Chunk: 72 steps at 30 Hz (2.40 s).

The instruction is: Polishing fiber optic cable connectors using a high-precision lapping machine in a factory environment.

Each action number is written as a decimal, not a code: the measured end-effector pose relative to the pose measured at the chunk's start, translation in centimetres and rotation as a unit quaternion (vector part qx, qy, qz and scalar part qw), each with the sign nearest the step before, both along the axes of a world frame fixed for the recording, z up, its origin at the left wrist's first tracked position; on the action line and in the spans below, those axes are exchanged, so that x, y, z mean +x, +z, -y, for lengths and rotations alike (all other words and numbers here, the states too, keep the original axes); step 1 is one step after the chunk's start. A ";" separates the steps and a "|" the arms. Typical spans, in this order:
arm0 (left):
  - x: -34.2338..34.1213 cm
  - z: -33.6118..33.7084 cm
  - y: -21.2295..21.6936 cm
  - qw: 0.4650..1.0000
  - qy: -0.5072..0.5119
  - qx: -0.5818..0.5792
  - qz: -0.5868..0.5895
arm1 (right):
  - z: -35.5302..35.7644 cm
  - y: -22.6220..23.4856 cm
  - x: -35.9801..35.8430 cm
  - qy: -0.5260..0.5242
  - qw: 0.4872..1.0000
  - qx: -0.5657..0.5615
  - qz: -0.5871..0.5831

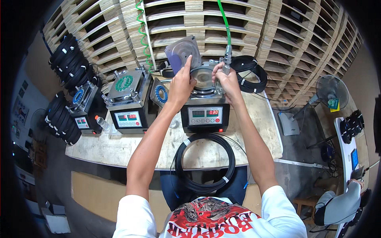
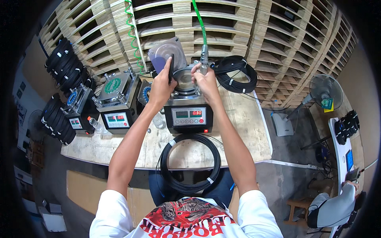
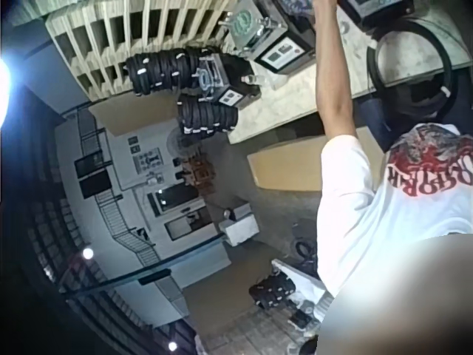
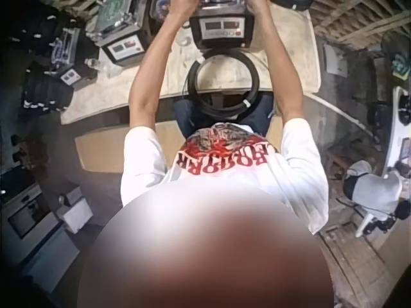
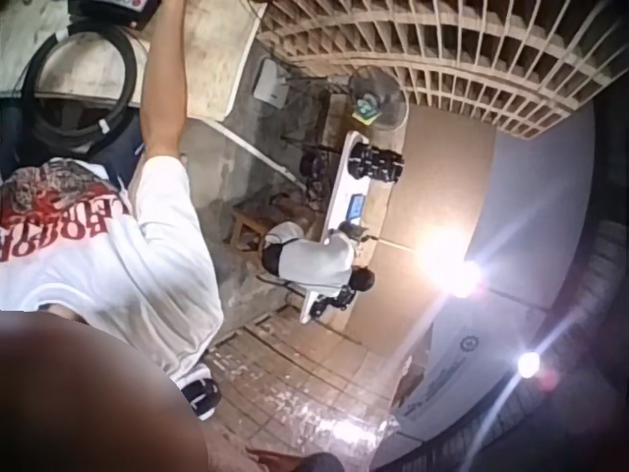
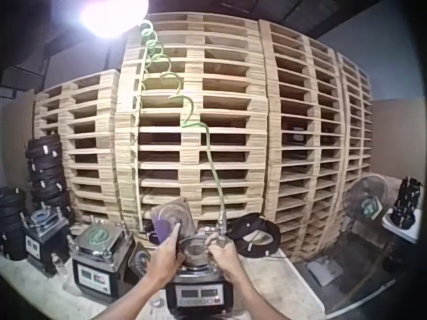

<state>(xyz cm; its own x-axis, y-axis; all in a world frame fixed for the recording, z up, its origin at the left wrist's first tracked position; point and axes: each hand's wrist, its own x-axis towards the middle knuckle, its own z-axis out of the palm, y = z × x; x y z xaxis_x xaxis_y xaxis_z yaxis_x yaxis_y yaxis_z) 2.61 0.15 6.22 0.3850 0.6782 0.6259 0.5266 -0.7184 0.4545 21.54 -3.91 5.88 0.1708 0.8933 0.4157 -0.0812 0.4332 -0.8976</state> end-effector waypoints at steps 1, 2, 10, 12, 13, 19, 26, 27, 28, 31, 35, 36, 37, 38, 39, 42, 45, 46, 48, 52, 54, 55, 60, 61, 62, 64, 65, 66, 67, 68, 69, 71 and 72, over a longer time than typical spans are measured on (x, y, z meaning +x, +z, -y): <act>-0.1 0.1 0.1 1.000 0.003 -0.029 -0.005 | 0.3 -0.2 -0.9 -0.001 1.000 -0.007 -0.025; -0.1 0.1 -0.1 1.000 0.004 -0.029 -0.003 | 0.3 -0.5 -1.5 0.002 1.000 -0.004 -0.027; 0.2 -0.3 -0.4 0.999 0.020 0.032 -0.023 | -3.3 -3.2 -5.0 -0.085 0.987 0.089 -0.104; 0.1 -0.4 -0.4 0.999 0.007 0.026 -0.023 | -3.9 -3.6 -4.4 -0.132 0.983 0.088 -0.092; 0.1 -0.5 -0.4 0.999 0.010 0.026 -0.022 | -4.2 -3.7 -3.9 -0.155 0.981 0.087 -0.081; -0.5 -0.2 0.3 0.999 -0.023 0.039 -0.015 | -3.9 -1.3 0.3 -0.173 0.981 0.086 0.014; -0.1 -0.4 2.0 0.955 -0.110 0.119 -0.250 | -2.6 2.2 3.8 -0.086 0.992 0.086 -0.014; 0.2 -0.5 2.0 0.954 -0.113 0.120 -0.251 | -2.4 2.1 4.4 -0.090 0.992 0.086 -0.015; 0.3 -0.7 2.0 0.945 -0.137 0.080 -0.286 | -2.1 2.1 4.9 -0.079 0.994 0.071 0.001; 0.3 -2.3 1.7 0.939 -0.187 -0.012 -0.289 | -1.8 1.6 5.7 -0.061 0.997 0.046 0.009; -0.1 -3.9 1.4 0.919 -0.238 -0.030 -0.314 | -1.5 1.3 6.2 -0.064 0.997 0.034 0.001; 0.0 -4.1 1.3 0.919 -0.238 -0.035 -0.312 | -1.5 1.3 6.3 -0.065 0.997 0.033 -0.008; 0.1 -4.3 1.3 0.920 -0.238 -0.041 -0.309 | -1.5 1.3 6.4 -0.067 0.997 0.031 -0.018; 0.3 -4.4 1.2 0.926 -0.211 -0.033 -0.310 | -1.5 1.3 6.5 -0.066 0.997 0.031 -0.018; 0.3 -4.5 1.0 0.926 -0.211 -0.034 -0.311 | -1.5 1.3 6.6 -0.057 0.998 0.031 -0.022; 0.6 -4.4 0.8 0.939 -0.208 -0.006 -0.274 | -1.4 1.4 7.1 -0.051 0.998 0.029 -0.018; 0.9 -4.5 0.2 0.940 -0.218 -0.023 -0.262 | -1.4 1.5 7.5 -0.048 0.998 0.024 -0.015; 1.1 -4.6 -0.1 0.943 -0.217 -0.029 -0.251 | -1.5 1.6 7.5 -0.042 0.999 0.023 -0.017; 1.6 -5.1 -0.1 0.945 -0.218 -0.035 -0.240 | -1.6 1.5 7.9 -0.038 0.999 0.018 -0.010; 2.3 -6.0 0.3 0.934 -0.222 -0.066 -0.271 | -1.6 1.7 7.8 -0.034 0.999 -0.007 0.005; 2.4 -5.9 0.8 0.933 -0.222 -0.078 -0.273 | -1.6 1.6 8.1 -0.030 0.999 -0.010 0.003; 2.6 -5.8 0.8 0.932 -0.224 -0.079 -0.274 | -1.7 1.6 8.2 -0.023 1.000 -0.011 0.002; 1.9 -5.6 0.7 0.935 -0.195 -0.082 -0.285 | -1.5 2.3 7.8 -0.017 1.000 -0.024 0.007; 1.7 -5.5 0.7 0.934 -0.183 -0.075 -0.297 | -1.3 2.4 7.6 -0.017 1.000 -0.024 0.008; 1.6 -5.5 0.5 0.935 -0.184 -0.074 -0.296 | -1.1 2.6 7.3 -0.018 1.000 -0.023 0.002; 1.6 -5.6 0.4 0.926 -0.186 -0.049 -0.325 | -0.9 3.0 7.4 -0.010 1.000 -0.028 -0.004; 1.7 -5.6 0.6 0.926 -0.187 -0.047 -0.324 | -0.8 3.2 7.6 -0.011 1.000 -0.027 -0.004; 1.8 -5.7 0.9 0.920 -0.196 -0.060 -0.336 | -0.6 3.4 7.9 0.007 0.999 -0.045 -0.001; 1.9 -5.8 1.2 0.913 -0.205 -0.073 -0.347 | -0.5 3.6 8.2 0.024 0.998 -0.063 0.001; 1.7 -6.3 1.6 0.904 -0.207 -0.097 -0.361 | -0.4 4.0 7.9 0.024 0.998 -0.063 0.001; 1.4 -7.1 2.1 0.904 -0.206 -0.097 -0.361 | -0.3 4.3 7.6 0.056 0.995 -0.077 -0.006; 1.5 -8.5 3.3 0.875 -0.217 -0.281 -0.330 | -0.1 4.9 7.0 0.086 0.992 -0.091 -0.011; 1.7 -8.8 3.7 0.891 -0.189 -0.278 -0.305 | 0.0 5.2 6.7 0.133 0.985 -0.107 -0.006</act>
<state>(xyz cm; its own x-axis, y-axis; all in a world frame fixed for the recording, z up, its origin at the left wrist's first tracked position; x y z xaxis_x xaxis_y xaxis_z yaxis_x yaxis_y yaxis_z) 4.30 8.95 9.92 0.8052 0.5680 -0.1701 0.5658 -0.6502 0.5071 28.22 -3.94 11.03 -0.0777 0.9741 0.2123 -0.1767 0.1961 -0.9645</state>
